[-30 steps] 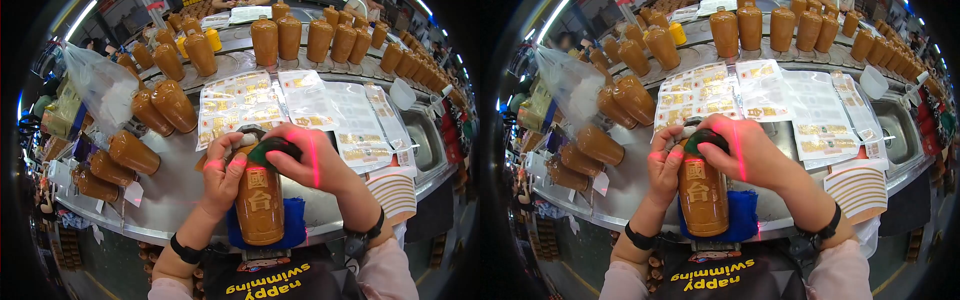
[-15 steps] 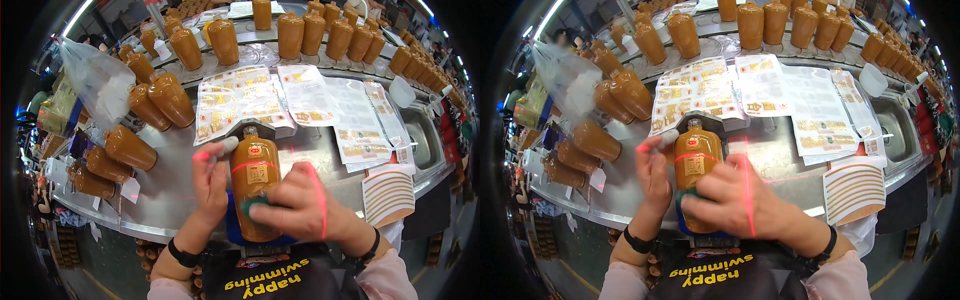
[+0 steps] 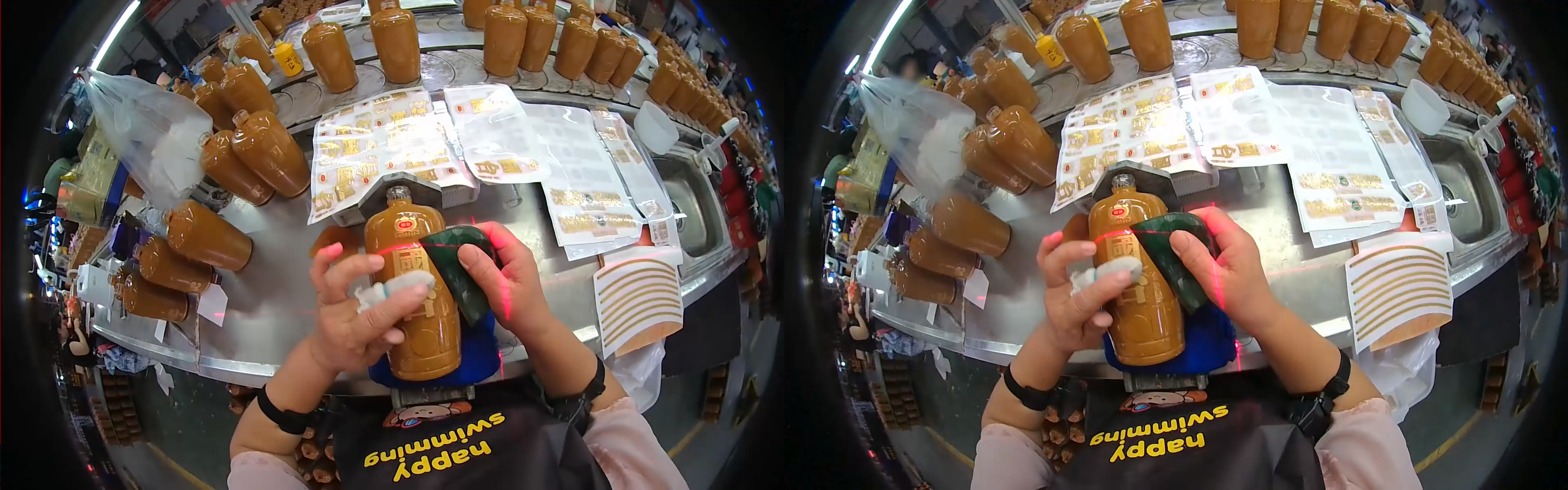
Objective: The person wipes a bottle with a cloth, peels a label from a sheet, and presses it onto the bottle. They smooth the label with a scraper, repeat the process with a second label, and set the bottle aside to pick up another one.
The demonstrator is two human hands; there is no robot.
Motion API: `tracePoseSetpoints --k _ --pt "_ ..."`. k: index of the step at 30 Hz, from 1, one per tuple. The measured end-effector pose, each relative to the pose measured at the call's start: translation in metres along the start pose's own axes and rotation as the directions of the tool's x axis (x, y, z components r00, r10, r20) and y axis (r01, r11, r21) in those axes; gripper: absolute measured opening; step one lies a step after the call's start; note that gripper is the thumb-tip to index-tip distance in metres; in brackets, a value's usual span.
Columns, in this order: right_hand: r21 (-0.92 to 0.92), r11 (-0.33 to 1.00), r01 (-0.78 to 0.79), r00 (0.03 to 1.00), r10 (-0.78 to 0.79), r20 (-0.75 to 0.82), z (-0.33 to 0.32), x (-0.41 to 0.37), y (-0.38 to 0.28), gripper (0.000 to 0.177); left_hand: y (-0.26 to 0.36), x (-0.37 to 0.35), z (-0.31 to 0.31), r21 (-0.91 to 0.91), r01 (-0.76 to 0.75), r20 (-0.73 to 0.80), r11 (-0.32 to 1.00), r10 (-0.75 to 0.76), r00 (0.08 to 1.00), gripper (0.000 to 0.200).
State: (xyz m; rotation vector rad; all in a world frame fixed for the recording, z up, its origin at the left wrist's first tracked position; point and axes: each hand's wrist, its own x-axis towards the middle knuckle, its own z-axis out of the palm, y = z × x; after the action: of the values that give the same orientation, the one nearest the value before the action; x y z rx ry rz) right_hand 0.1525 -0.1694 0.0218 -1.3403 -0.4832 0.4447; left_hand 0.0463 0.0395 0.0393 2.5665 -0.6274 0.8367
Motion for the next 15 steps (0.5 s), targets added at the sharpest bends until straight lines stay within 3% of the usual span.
tracePoseSetpoints --k 5,8,12,15 --pt "0.024 0.999 0.048 0.999 -0.048 -0.02 0.001 0.002 0.003 0.02 -0.007 0.009 0.001 -0.008 -0.004 -0.006 1.0 0.004 1.0 0.04" --pt "0.097 0.995 -0.019 1.0 0.02 -0.01 0.002 0.002 0.002 0.019 -0.011 0.014 -0.002 0.04 0.009 0.008 0.999 -0.009 1.0 0.04" --pt "0.11 0.993 -0.036 0.998 0.042 -0.048 -0.004 -0.003 0.005 0.021 0.008 0.015 -0.007 0.141 -0.178 0.063 0.974 0.171 0.983 0.039" --pt "0.121 0.99 -0.069 0.997 0.074 -0.037 -0.006 -0.004 0.007 0.026 0.006 0.019 -0.007 0.111 -0.128 0.112 0.985 0.116 0.987 0.039"
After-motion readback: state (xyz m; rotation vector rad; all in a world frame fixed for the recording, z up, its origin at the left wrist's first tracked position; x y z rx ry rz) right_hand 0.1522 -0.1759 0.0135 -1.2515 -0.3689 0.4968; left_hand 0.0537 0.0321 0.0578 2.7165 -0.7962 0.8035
